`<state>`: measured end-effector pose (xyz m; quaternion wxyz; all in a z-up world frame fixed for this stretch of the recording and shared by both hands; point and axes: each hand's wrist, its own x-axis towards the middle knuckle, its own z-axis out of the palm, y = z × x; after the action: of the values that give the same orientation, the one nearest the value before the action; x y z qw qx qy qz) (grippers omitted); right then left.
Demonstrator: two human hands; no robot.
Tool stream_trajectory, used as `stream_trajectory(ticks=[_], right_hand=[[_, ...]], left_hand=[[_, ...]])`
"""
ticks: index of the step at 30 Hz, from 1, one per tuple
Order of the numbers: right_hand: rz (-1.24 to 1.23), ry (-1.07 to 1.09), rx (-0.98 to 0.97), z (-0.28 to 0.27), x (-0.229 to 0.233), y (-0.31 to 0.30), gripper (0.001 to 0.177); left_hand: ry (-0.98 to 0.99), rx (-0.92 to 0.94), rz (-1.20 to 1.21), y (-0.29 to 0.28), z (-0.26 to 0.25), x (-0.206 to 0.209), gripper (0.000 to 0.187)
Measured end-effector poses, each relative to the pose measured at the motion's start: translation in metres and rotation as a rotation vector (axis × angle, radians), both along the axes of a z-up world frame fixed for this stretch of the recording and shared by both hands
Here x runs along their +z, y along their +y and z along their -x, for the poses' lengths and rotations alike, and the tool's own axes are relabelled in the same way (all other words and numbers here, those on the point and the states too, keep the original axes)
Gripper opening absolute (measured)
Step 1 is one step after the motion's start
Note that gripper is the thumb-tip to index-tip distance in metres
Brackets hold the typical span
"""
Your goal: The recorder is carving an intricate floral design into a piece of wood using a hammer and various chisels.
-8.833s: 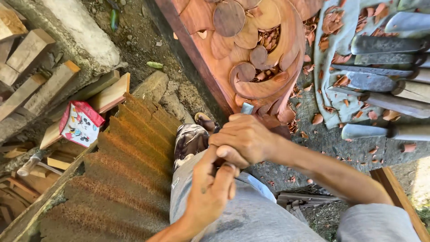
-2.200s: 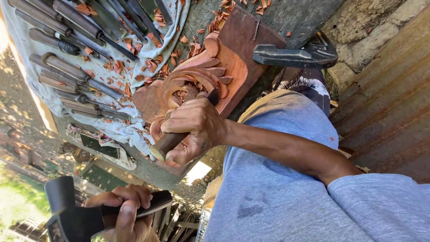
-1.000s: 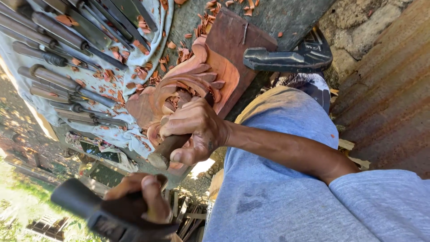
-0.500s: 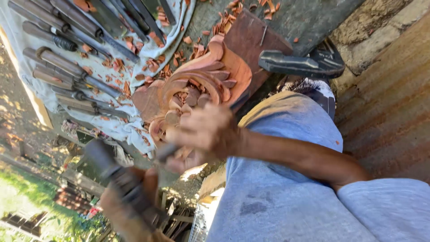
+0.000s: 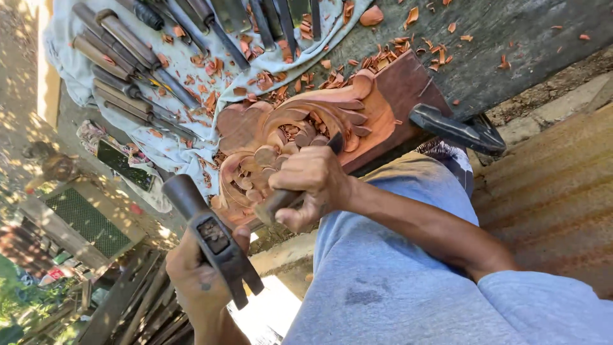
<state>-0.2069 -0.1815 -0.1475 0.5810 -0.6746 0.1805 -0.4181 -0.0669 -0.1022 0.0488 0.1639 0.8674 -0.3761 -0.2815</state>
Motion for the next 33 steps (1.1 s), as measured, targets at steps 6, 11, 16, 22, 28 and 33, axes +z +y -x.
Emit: stream_trajectory(ticks=[6,11,16,22,28,33], right_hand=[[-0.067,0.005,-0.018,0.001,-0.007,-0.01,0.045],[-0.101,-0.013,0.006,0.004,-0.012,-0.012,0.044],[-0.114,-0.067,0.017,0.006,-0.014,-0.014,0.045],[-0.182,-0.104,0.04,0.012,-0.014,-0.017,0.045],[-0.258,-0.218,0.032,0.015,-0.019,-0.02,0.052],[-0.216,-0.191,0.034,0.013,-0.024,-0.019,0.051]], left_hand=[[0.026,0.064,0.023,-0.01,0.01,0.006,0.022],[-0.07,0.123,-0.021,-0.017,0.018,0.009,0.021],[-0.012,0.163,-0.035,-0.013,0.021,0.012,0.022],[0.001,0.157,0.041,-0.009,0.03,0.009,0.022],[-0.206,-0.22,0.144,0.005,0.033,-0.043,0.028],[-0.191,-0.327,0.104,0.002,0.045,-0.029,0.012]])
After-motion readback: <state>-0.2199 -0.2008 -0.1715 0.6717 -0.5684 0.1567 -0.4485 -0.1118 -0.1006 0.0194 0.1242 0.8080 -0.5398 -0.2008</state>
